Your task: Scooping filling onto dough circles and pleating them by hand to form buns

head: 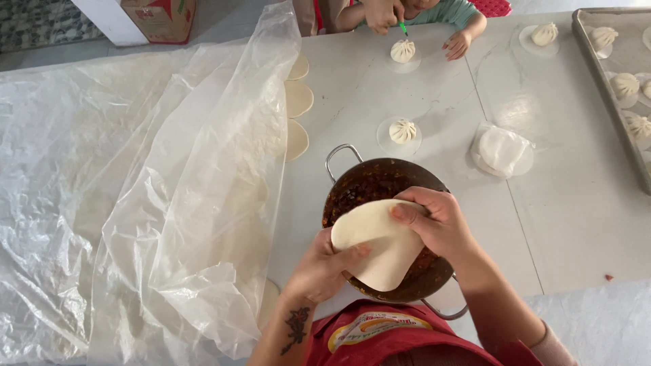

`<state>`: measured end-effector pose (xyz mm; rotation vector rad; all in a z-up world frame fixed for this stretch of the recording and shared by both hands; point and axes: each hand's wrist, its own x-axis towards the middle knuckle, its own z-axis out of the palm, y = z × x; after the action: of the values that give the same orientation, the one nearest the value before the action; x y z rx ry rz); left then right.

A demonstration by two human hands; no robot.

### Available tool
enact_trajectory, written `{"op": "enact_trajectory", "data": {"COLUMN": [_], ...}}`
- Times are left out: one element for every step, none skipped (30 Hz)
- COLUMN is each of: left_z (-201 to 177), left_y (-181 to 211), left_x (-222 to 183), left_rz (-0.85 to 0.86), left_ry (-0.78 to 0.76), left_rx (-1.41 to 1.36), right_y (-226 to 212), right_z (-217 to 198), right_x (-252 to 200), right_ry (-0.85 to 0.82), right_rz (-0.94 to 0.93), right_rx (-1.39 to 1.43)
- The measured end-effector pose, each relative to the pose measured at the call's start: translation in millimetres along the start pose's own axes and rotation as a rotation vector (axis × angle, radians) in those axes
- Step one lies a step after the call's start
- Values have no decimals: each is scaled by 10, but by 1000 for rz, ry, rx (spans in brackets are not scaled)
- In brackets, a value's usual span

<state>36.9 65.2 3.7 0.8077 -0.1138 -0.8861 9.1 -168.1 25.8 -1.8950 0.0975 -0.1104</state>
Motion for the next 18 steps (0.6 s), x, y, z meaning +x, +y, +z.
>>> {"op": "enact_trajectory", "data": {"left_z": [19,35,51,118,184,250,218,191,164,156,150,140,154,165,173,153,130,111], "left_y": [-73,-142,-210,-220,-231,-245,-251,-267,-285,-280,-272,-251,-227,-204,-180,-175,-170,-178], "left_x": [13,27,42,38,34,28,32,29,25,18,12,18,18,15,11,10,10,6], "left_rz": [1,97,192,192,149,107,107,109,111,108,120,133,132,120,107,108,117,126], "left_ry": [-3,-60,-118,-119,-46,29,29,49,68,70,44,16,15,14,12,13,22,32], "left_rx": [0,-69,-138,-137,-174,-212,-212,-173,-135,-136,-84,-30,-28,-36,-43,-42,-5,31], "right_y": [-33,-66,-99,-69,-38,-5,-28,-48,-66,-91,-118,-149,-120,-90,-59,-61,-62,-57], "right_z": [41,85,129,139,150,162,110,56,2,-9,-21,-34,-4,29,66,62,61,55], "right_x": [-43,-83,-121,-143,-164,-186,-154,-135,-116,-97,-78,-42,-36,-30,-24,-11,3,8], "right_ry": [2,130,257,259,270,280,280,158,35,35,-3,-39,-37,72,181,180,130,79], "right_rz": [-2,-16,-30,-31,-56,-80,-81,-67,-54,-51,-64,-80,-80,-78,-75,-76,-71,-64], "right_rx": [-2,33,69,69,59,49,49,41,33,34,-27,-88,-88,-59,-30,-29,-40,-51]}}
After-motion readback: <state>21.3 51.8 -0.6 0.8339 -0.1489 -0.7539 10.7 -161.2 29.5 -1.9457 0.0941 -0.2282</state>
